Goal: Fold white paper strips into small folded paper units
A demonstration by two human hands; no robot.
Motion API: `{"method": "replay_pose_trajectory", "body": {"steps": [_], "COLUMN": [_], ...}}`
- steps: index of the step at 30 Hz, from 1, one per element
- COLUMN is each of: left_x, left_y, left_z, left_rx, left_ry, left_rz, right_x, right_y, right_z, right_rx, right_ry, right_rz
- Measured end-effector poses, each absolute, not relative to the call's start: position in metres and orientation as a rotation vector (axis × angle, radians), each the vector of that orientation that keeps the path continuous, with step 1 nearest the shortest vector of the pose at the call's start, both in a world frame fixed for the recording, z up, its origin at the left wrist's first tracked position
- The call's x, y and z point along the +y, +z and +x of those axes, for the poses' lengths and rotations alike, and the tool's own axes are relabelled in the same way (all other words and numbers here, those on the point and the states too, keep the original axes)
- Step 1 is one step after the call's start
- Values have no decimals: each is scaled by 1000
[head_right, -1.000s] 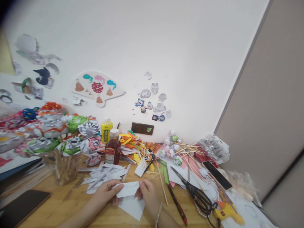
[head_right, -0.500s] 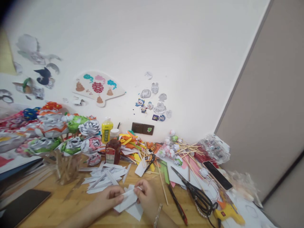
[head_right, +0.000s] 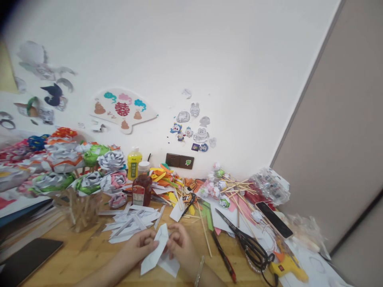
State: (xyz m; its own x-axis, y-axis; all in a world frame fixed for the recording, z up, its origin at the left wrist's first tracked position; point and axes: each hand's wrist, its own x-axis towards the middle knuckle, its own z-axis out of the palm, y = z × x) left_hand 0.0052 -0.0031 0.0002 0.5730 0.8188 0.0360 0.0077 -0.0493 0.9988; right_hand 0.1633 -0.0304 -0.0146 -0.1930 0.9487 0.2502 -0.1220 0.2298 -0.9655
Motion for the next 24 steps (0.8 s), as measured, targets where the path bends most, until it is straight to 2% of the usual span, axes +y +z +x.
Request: {"method": "replay_pose_trajectory", "body": {"steps": [3, 8, 13, 18, 24], "left_x": [1, 6, 4, 0, 4], "left_y": [-2, -4, -2, 12, 17], "left_z": [5, 4, 2, -2, -6], "left_rx": [749, 711, 732, 823, 868], "left_ry": [831, 882, 863, 990, 901], "left_rz": [1388, 1302, 1344, 1380, 1395], "right_x": [-31, -33, -30, -31, -29], "right_y": [-17, -15, -18, -16, -12], "right_z": [164, 161, 159, 159, 161], "right_rx": [-1500, -1621, -1482, -1451, -1361], "right_ry": [1217, 951, 1076, 1057, 1013], "right_rz": [-868, -1063, -1094, -1082, -1091]}}
